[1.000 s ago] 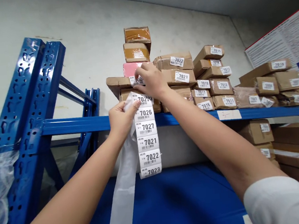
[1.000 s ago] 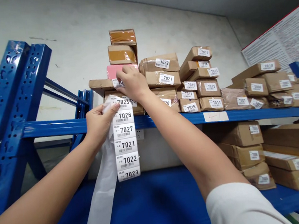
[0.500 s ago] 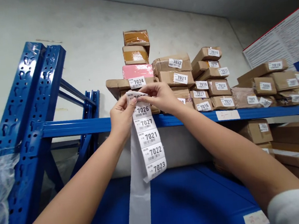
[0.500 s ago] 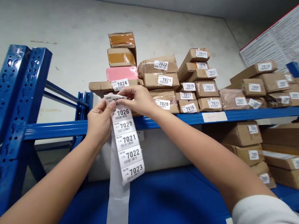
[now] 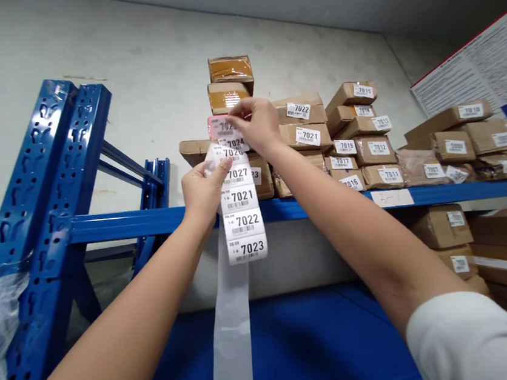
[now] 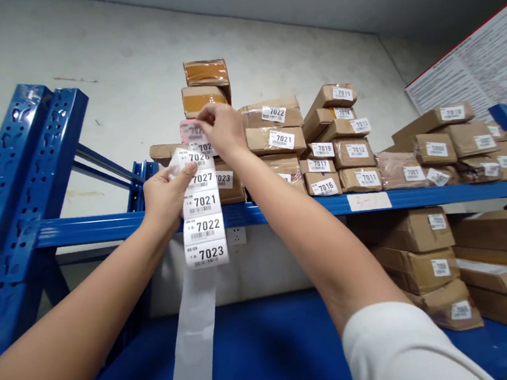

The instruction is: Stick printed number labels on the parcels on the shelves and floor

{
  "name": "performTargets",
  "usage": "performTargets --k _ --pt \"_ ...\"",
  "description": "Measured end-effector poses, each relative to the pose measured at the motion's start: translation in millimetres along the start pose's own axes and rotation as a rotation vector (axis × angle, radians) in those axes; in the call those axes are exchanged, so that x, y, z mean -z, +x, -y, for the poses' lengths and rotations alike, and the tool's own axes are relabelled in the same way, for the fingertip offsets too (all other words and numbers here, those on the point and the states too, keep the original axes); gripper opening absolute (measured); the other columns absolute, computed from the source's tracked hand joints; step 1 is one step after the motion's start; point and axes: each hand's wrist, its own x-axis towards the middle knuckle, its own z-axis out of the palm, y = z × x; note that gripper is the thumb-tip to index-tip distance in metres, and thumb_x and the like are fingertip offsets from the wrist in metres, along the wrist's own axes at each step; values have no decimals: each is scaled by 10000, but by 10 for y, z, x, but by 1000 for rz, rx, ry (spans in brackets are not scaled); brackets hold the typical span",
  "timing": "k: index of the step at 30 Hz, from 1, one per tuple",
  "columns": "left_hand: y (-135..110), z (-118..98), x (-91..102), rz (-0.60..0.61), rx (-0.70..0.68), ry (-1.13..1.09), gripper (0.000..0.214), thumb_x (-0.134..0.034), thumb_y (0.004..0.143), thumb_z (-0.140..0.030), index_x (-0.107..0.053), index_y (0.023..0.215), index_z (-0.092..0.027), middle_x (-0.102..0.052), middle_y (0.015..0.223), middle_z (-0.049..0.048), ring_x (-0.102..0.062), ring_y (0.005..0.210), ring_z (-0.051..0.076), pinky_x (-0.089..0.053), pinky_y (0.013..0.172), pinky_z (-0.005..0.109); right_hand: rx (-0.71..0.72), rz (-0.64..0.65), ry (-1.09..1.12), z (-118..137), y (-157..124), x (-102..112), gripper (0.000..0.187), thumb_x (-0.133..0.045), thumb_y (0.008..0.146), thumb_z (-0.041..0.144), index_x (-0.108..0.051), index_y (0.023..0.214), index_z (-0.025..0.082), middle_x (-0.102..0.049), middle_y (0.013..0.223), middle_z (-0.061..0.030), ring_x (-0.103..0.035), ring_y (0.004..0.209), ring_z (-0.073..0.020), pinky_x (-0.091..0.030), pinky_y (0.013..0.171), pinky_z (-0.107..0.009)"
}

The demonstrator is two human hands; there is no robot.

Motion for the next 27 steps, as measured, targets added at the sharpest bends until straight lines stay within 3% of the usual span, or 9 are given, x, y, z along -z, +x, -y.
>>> performTargets --k 4,8,11,13,15,18,21,24,27 --pt "-37 38 136 8 -24 27 390 -808 648 -472 -730 858 -153 -739 851 81 -672 723 185 -536 623 265 12 -25 -247 -101 268 -23 208 -717 804 322 -670 941 173 -656 896 -85 -612 908 -246 -501 805 -413" --pt "-73 91 276 36 -32 -17 350 -789 677 -475 -732 843 -172 -733 831 61 -670 729 174 -547 629 261 13 -125 -466 214 70 103 468 -795 723 215 -600 1148 213 -572 1187 -135 -599 965 -286 -485 805 -425" --pt "-55 101 298 62 -42 -46 331 -736 732 -497 -737 796 -172 -726 796 63 -670 726 174 -547 631 267 63 59 -293 409 -199 206 295 -761 772 280 -638 1022 184 -615 1075 -108 -602 942 -249 -496 792 -392" --pt "-26 99 255 84 -37 -89 322 -722 748 -491 -734 796 -173 -723 767 58 -668 697 173 -546 618 274 36 259 -64 411 -351 227 246 -746 779 369 -659 905 177 -646 891 -68 -610 861 -208 -511 744 -356" --pt "12 100 176 91 -30 -128 284 -760 721 -434 -732 831 -174 -728 780 52 -666 686 170 -545 613 275 -28 336 114 343 -454 209 260 -767 746 391 -663 856 180 -643 792 -39 -604 782 -175 -516 689 -327" --pt "79 114 43 64 -17 -167 302 -808 668 -362 -725 887 -171 -736 825 58 -669 697 176 -550 624 286 -142 287 274 249 -521 163 256 -796 710 355 -654 835 184 -631 746 -16 -587 713 -142 -507 622 -290" --pt "163 130 -40 64 -62 -126 319 -789 686 -410 -722 883 -168 -730 818 62 -654 683 164 -533 608 268 -225 239 326 254 -529 140 257 -801 706 346 -637 817 183 -626 738 -11 -580 693 -132 -500 590 -272" --pt "256 145 -75 17 -121 -67 327 -742 724 -483 -715 823 -173 -715 776 49 -622 639 135 -487 553 227 -146 184 283 287 -469 110 214 -771 742 330 -625 784 181 -639 763 -15 -593 736 -139 -511 654 -285" --pt "328 152 -99 -29 -61 -89 356 -750 701 -513 -699 751 -164 -700 713 44 -598 584 131 -461 510 229 -2 28 180 223 -213 47 176 -712 801 342 -627 813 188 -652 851 -21 -611 838 -151 -506 756 -305"
